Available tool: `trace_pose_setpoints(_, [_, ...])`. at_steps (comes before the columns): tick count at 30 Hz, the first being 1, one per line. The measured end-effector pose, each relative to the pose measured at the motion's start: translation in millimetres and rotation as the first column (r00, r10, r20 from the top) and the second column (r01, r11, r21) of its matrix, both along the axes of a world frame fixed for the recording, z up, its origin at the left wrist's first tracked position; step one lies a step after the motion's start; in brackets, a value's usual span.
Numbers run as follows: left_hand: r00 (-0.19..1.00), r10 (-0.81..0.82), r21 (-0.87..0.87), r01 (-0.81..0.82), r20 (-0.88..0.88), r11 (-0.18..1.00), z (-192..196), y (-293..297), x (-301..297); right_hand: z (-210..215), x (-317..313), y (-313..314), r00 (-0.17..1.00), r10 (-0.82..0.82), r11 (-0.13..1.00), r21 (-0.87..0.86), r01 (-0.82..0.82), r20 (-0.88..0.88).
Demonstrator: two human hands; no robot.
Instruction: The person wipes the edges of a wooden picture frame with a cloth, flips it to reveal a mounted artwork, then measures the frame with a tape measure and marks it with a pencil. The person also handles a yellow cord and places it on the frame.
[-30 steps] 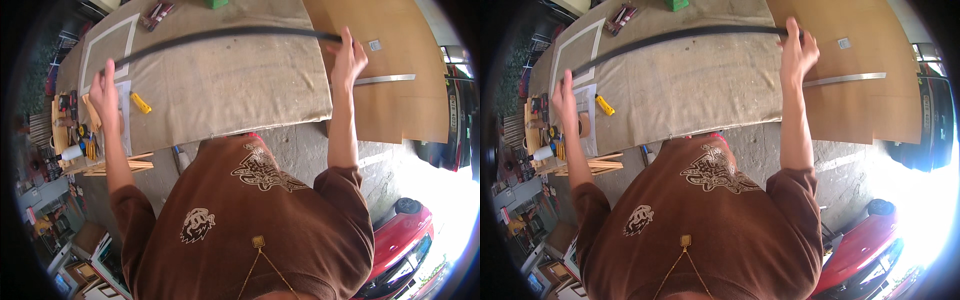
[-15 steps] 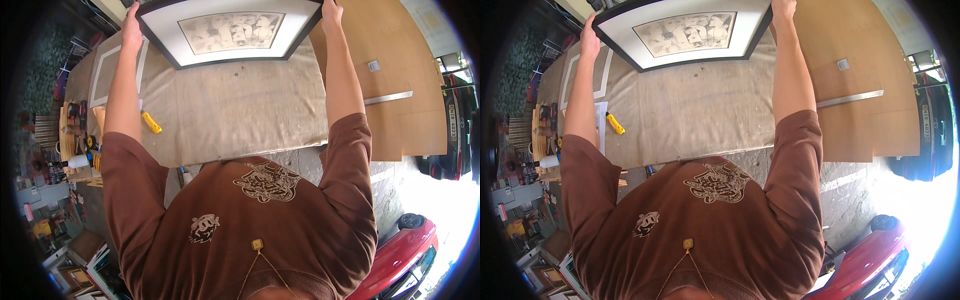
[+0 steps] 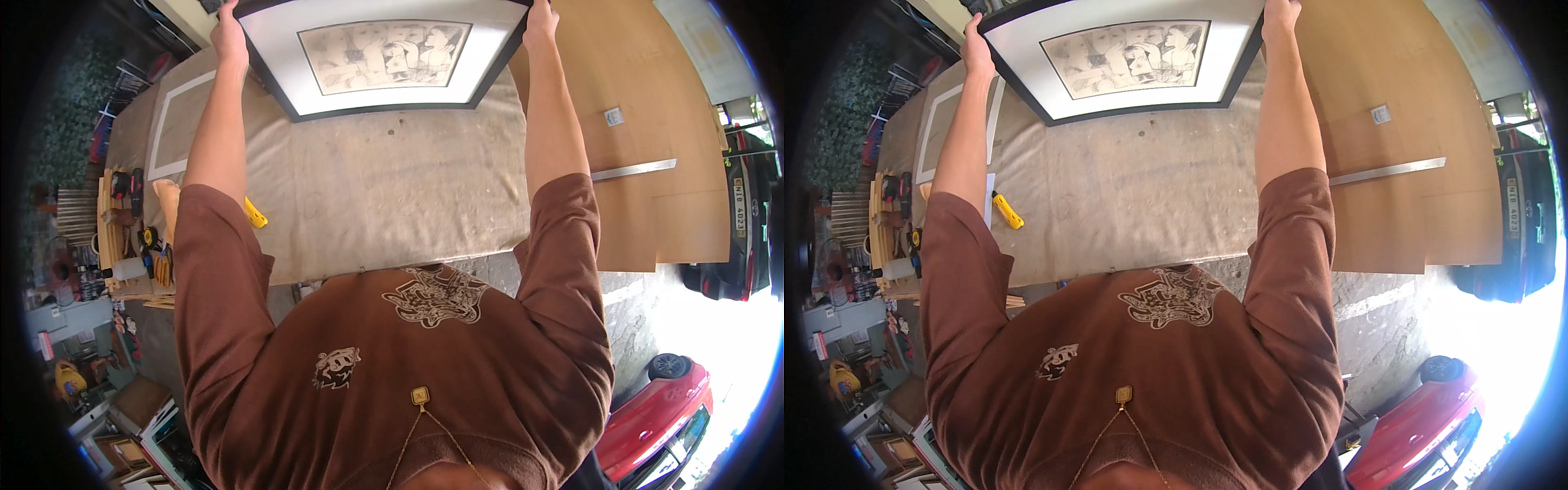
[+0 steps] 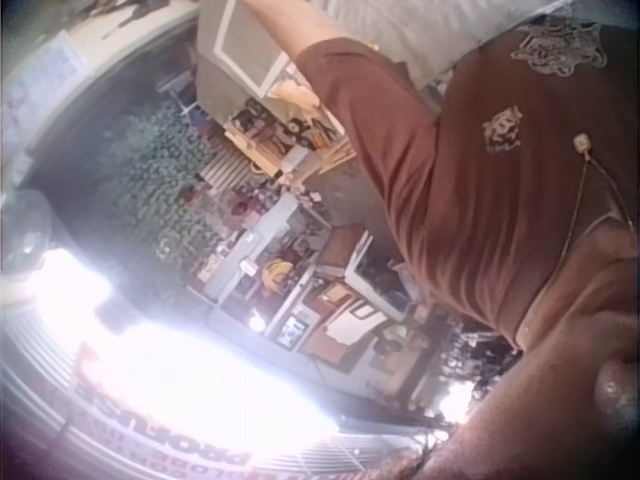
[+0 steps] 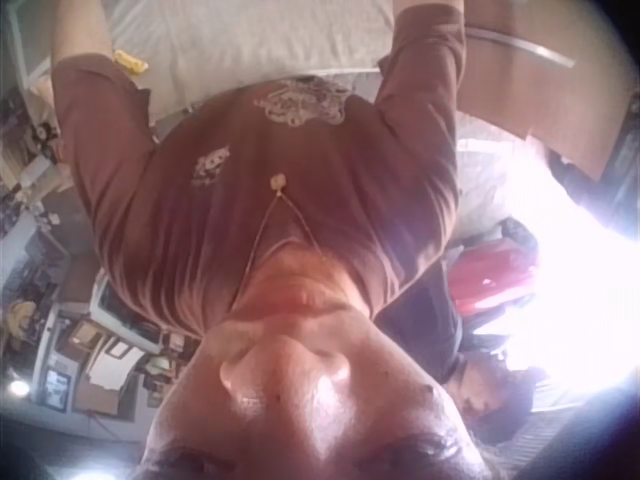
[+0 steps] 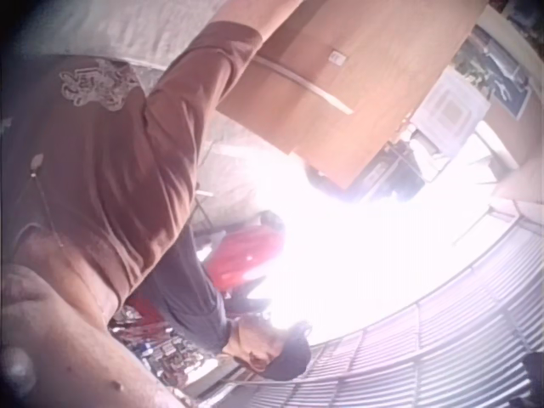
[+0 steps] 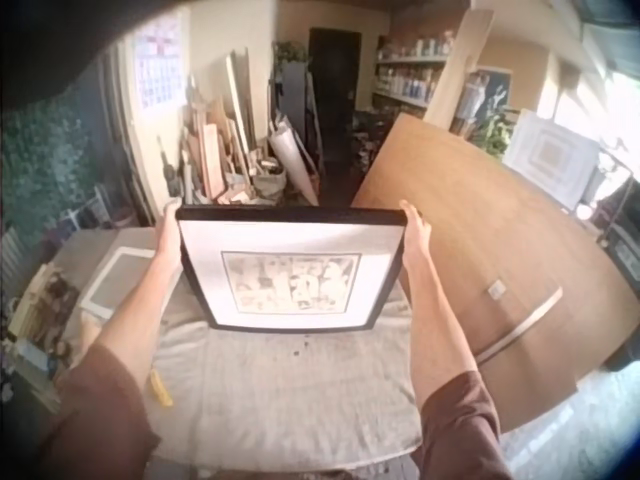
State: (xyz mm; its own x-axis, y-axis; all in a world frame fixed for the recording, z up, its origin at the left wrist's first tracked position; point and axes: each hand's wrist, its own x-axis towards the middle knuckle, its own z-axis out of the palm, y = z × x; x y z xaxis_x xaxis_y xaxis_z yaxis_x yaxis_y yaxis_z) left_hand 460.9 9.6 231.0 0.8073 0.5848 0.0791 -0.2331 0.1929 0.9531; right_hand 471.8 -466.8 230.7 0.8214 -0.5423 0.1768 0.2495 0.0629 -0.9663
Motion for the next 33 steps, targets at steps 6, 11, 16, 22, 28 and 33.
trace_pose_setpoints(6, [0.992,-0.124,-0.030,0.125,0.038,0.992,-15.6,16.0,25.8,2.3,11.2,6.0,0.999,-0.027,0.999,0.036,0.029,-0.044])
trace_pose_setpoints(11, [0.982,-0.174,0.007,0.174,0.078,0.985,1.3,-6.3,7.9,3.3,11.3,7.4,1.000,0.015,0.998,0.056,-0.013,-0.026])
trace_pose_setpoints(16, [0.980,-0.175,0.029,0.173,0.092,0.984,4.2,-10.3,8.2,2.7,16.8,5.9,1.000,0.016,0.999,0.039,-0.016,-0.006])
trace_pose_setpoints(22, [0.977,-0.169,0.028,0.167,0.129,0.986,2.6,-10.7,10.9,-0.1,21.8,6.6,0.999,-0.031,0.998,0.047,0.032,-0.013])
trace_pose_setpoints(28, [0.982,-0.164,-0.004,0.165,0.093,0.986,3.6,-13.3,9.6,0.4,20.5,8.1,0.998,0.027,0.999,0.041,-0.029,0.058])
trace_pose_setpoints(33, [0.983,-0.155,0.020,0.153,0.097,0.988,3.3,-11.3,11.1,2.7,18.4,7.5,1.000,0.013,0.998,0.058,-0.014,0.016])
